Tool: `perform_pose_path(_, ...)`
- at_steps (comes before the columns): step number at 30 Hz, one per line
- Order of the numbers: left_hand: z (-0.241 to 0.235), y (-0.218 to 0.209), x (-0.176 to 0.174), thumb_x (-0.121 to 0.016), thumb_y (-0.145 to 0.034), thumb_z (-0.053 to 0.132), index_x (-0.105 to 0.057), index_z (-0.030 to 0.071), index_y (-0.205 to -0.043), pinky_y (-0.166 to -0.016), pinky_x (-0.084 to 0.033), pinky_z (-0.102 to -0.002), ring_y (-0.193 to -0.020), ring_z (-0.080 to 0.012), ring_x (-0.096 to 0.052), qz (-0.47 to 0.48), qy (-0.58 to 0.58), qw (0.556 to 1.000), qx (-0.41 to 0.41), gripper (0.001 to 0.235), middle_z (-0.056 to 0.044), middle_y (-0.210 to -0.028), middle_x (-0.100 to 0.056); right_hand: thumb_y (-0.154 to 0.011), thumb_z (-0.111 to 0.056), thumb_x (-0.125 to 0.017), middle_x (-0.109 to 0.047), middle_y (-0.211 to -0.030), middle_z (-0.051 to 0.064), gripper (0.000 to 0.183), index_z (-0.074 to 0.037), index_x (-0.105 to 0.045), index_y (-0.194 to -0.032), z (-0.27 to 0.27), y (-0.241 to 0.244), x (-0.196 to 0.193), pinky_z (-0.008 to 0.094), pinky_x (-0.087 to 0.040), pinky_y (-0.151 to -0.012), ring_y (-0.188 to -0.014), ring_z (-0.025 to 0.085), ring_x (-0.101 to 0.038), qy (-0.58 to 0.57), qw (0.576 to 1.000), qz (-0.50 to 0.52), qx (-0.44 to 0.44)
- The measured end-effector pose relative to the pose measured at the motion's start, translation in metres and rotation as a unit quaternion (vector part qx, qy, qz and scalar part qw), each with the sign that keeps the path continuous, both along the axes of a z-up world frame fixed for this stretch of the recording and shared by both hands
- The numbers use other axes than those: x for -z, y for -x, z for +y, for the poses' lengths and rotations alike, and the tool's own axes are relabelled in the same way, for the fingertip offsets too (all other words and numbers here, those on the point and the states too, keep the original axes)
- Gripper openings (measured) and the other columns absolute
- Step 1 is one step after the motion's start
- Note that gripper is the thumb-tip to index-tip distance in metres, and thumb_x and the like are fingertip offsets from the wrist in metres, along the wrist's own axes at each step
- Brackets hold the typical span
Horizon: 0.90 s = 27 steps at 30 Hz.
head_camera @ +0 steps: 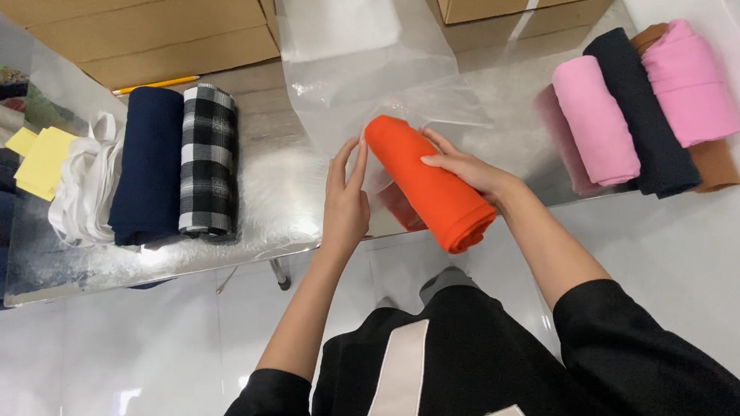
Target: The person ties a white ribbon around a cardboard box, writes on a yellow sticky note attached to the box, and places the box on a stack. They then wrap a folded orange cloth in a clear plastic bag and place it on the table.
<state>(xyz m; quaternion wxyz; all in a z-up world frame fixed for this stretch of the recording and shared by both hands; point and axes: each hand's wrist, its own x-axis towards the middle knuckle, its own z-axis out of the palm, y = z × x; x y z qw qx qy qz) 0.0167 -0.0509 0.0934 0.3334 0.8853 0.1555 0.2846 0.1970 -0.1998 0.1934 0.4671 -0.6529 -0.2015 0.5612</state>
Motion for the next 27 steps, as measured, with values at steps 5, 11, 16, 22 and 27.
perform_pose_path(5,0.018,0.006,0.019,-0.038,-0.085,-0.032,-0.018,0.008,-0.173,-0.135,-0.016,-0.056,-0.164,-0.0376,-0.019,0.008,0.048,0.999,-0.021,0.098,-0.021,-0.175,-0.021,-0.092,-0.044,-0.071,-0.043,-0.162,0.022,0.093,-0.03,-0.024,-0.17,-0.002,0.0,-0.006,0.05,-0.054,-0.105,-0.141,0.039,-0.053,0.082,0.991,-0.038,-0.1)
perform_pose_path(11,0.015,0.009,0.022,-0.042,-0.086,-0.029,-0.022,0.013,-0.172,-0.132,-0.017,-0.061,-0.165,-0.0335,-0.018,0.052,0.029,0.998,-0.029,0.098,-0.012,-0.177,-0.021,-0.095,-0.043,-0.074,-0.063,-0.132,0.029,0.075,-0.011,-0.035,-0.15,-0.012,-0.005,0.038,0.05,-0.06,-0.08,-0.112,0.041,-0.068,0.113,0.992,-0.046,0.029)
perform_pose_path(16,0.003,0.002,0.021,-0.043,-0.09,-0.027,-0.02,0.014,-0.172,-0.136,-0.023,-0.049,-0.165,-0.0285,-0.021,0.057,0.028,0.998,-0.005,0.095,-0.008,-0.178,-0.019,-0.1,-0.037,-0.073,-0.058,-0.14,0.028,0.065,-0.021,-0.036,-0.152,-0.011,0.012,0.036,0.053,-0.062,-0.083,-0.116,0.039,-0.068,0.043,0.989,0.009,0.142)
perform_pose_path(22,-0.021,0.003,0.012,-0.043,-0.093,-0.027,-0.024,0.014,-0.171,-0.134,-0.03,-0.042,-0.164,-0.0294,-0.024,0.032,-0.002,0.998,0.049,0.091,-0.007,-0.177,-0.023,-0.114,-0.021,-0.052,-0.036,-0.165,0.027,0.056,-0.021,-0.029,-0.165,0.02,-0.026,0.114,0.059,-0.056,-0.105,-0.142,0.044,-0.055,-0.092,0.961,0.075,0.248)
perform_pose_path(27,-0.048,0.003,-0.026,-0.046,-0.097,-0.022,-0.033,0.013,-0.167,-0.132,-0.036,-0.038,-0.163,-0.0256,-0.028,0.001,-0.045,0.997,0.07,0.079,-0.004,-0.175,-0.03,-0.108,-0.006,-0.044,-0.05,-0.148,0.019,0.064,-0.028,-0.029,-0.165,0.078,-0.076,0.166,0.047,-0.064,-0.096,-0.124,0.031,-0.066,-0.18,0.903,0.079,0.381)
